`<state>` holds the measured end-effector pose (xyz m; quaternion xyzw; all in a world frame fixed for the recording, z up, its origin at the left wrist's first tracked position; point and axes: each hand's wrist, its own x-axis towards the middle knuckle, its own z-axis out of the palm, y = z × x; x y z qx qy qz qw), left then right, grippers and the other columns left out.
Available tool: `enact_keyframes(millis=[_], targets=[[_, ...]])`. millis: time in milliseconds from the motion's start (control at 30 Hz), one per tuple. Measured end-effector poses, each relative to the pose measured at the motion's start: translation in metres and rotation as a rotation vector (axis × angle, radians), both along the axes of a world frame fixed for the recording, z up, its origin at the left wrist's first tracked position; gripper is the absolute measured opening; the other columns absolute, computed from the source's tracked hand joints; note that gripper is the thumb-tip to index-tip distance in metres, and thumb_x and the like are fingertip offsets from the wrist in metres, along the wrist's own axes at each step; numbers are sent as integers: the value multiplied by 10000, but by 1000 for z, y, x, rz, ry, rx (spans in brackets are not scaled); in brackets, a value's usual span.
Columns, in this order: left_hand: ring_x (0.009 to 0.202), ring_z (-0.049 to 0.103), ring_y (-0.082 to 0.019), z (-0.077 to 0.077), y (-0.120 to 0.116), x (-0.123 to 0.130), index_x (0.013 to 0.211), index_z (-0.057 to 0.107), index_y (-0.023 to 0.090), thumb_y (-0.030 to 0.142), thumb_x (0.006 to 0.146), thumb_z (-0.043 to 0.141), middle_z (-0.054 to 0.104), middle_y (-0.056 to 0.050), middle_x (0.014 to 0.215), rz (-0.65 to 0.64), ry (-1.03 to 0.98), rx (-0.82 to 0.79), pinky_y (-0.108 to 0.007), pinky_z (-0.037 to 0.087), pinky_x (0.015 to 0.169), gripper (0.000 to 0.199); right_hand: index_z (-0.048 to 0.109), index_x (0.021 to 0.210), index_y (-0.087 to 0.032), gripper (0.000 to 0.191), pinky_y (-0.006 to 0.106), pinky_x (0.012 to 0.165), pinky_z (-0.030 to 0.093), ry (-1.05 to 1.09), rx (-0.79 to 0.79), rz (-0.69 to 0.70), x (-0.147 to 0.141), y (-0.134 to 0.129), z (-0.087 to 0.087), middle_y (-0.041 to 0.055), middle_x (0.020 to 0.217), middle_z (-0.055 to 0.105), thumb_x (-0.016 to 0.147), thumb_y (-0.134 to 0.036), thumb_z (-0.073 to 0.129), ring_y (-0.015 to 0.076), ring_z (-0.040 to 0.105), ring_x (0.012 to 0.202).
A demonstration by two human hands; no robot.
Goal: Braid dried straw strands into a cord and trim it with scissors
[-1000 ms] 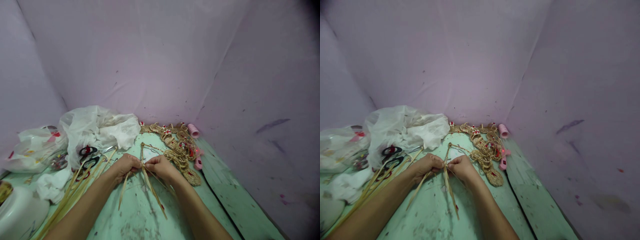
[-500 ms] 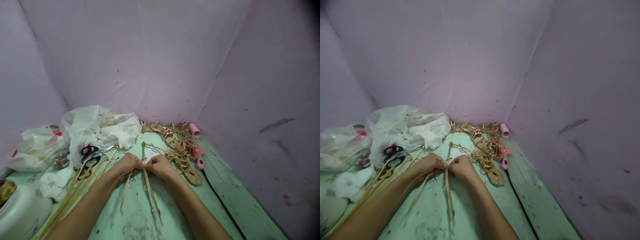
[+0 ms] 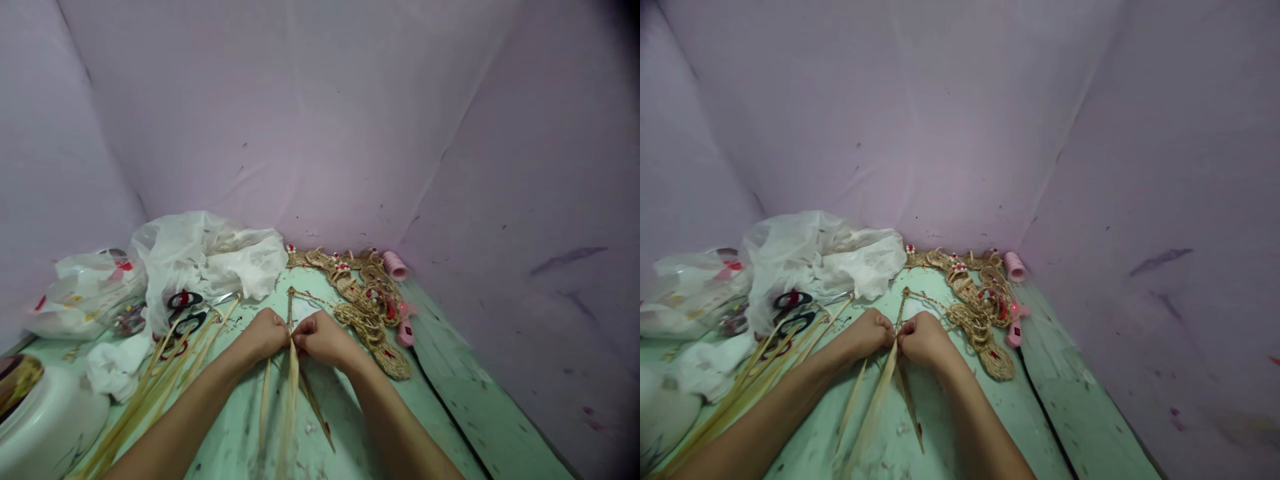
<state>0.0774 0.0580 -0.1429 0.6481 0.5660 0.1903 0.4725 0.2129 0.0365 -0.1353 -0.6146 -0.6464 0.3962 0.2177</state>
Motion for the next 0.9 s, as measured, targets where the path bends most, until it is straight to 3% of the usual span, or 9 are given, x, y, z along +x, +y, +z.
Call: enact_keyframes(millis=[200, 400, 467, 600, 733, 900], targets=[[374, 188, -36, 13, 0, -2, 388, 424, 132, 143, 465, 451, 266, 62, 345, -2, -217, -79, -201, 119, 400, 82, 552, 540, -137, 38, 175, 435, 293, 115, 37, -166, -6, 0, 2, -32, 464, 486, 574, -153, 555, 60, 400, 438], [387, 257, -47, 20, -5, -2, 468, 533, 105, 223, 513, 488, 373, 39, 380, -40, -265, -86, -196, 176, 402, 133, 405, 627, -170, 115, 188, 419, 362, 541, -364, -296, -13, -10, 19, -57, 403, 450, 671, -86, 469, 71, 434, 363], [383, 229, -40, 21, -7, -2, 462, 526, 109, 206, 514, 485, 343, 50, 370, -59, -230, -59, -196, 151, 399, 118, 415, 611, -161, 122, 164, 375, 308, 606, -427, -275, -10, -10, 18, -59, 389, 438, 667, -67, 470, 51, 378, 331], [380, 191, -33, 18, -5, -5, 438, 463, 127, 193, 526, 485, 288, 63, 367, -128, -185, -74, -203, 118, 402, 112, 441, 549, -142, 125, 165, 334, 149, 544, -347, -244, -3, -6, 9, -50, 398, 458, 615, -55, 502, 24, 276, 311], [369, 178, -33, 13, 2, -9, 431, 398, 145, 221, 549, 490, 265, 64, 369, -217, -212, -106, -213, 103, 397, 168, 462, 528, -136, 118, 173, 369, 185, 491, -238, -259, -3, -4, 4, -53, 401, 484, 555, -58, 545, 22, 286, 330], [378, 203, -34, 10, 1, -6, 451, 448, 133, 208, 514, 496, 289, 65, 374, -104, -167, -87, -201, 137, 394, 109, 480, 511, -133, 108, 180, 395, 200, 477, -201, -270, -4, -6, 6, -54, 396, 492, 522, -57, 556, 22, 287, 341]])
